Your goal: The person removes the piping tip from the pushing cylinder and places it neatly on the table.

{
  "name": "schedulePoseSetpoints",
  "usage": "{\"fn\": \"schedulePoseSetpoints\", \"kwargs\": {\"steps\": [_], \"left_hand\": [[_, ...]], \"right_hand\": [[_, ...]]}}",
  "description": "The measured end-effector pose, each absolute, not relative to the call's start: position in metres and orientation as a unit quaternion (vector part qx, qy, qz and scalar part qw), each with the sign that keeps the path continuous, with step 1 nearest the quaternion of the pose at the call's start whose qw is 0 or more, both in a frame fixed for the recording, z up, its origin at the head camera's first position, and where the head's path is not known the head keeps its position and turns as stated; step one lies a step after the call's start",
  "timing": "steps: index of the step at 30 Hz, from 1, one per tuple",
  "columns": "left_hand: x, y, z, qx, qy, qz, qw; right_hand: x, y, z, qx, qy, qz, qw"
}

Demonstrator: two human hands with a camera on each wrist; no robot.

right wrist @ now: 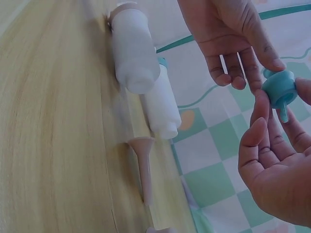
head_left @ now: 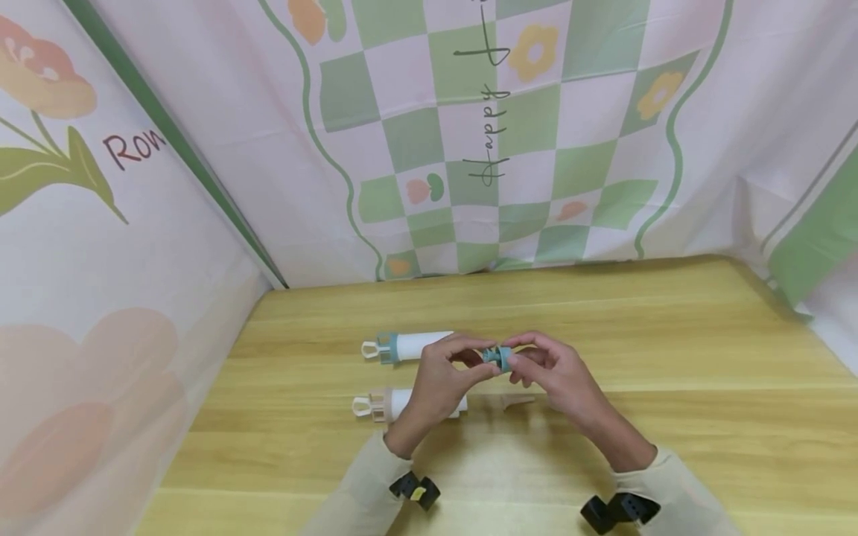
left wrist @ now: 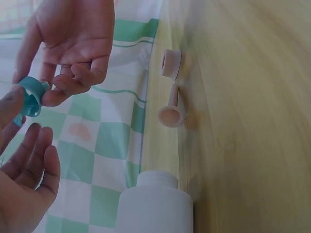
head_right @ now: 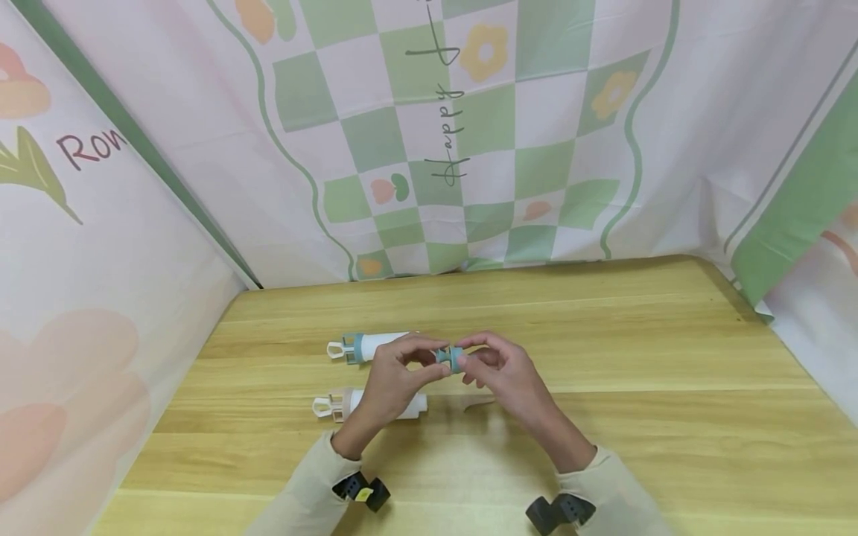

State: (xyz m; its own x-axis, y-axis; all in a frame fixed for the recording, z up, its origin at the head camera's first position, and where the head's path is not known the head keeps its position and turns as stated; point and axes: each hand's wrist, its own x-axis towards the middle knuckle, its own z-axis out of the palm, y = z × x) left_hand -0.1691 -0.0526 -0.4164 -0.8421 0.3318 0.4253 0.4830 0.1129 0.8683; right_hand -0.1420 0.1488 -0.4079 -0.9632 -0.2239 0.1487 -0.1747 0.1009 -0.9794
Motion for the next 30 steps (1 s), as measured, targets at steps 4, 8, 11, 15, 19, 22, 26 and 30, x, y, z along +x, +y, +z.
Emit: {"fn": "schedulePoseSetpoints", "kwargs": {"steps": [4,8,11,15,19,22,26,30], "left_hand": [[-0.167,-0.052,-0.409,-0.264,-0.757,-0.595,0.062],[-0.163,-0.053,-0.4,-0.267,-0.762,-0.586,0.066],[-0.166,-0.054,-0.406,-0.273,-0.762,-0.582,0.075],[-0.173,-0.055,-0.415,-0.286,-0.764,-0.573,0.078],[-0.175,-0.055,-0.415,-0.302,-0.758,-0.573,0.084],[-0.176,-0.055,-0.414,-0.306,-0.756,-0.572,0.086],[-0.176,-0.055,-0.412,-0.306,-0.763,-0.564,0.081],[-0.178,-0.055,-0.408,-0.306,-0.777,-0.545,0.073]], "right_hand": [[-0.142,0.149,-0.408,-0.134,0.741,-0.658,0.016],[-0.143,0.15,-0.408,-0.134,0.74,-0.659,0.014],[-0.143,0.15,-0.408,-0.135,0.737,-0.662,0.011],[-0.144,0.151,-0.408,-0.139,0.735,-0.663,0.009],[-0.144,0.152,-0.409,-0.138,0.738,-0.66,0.007],[-0.144,0.154,-0.409,-0.135,0.74,-0.659,0.006],[-0.144,0.157,-0.409,-0.137,0.746,-0.652,0.005],[-0.146,0.162,-0.408,-0.142,0.757,-0.637,0.0]]}}
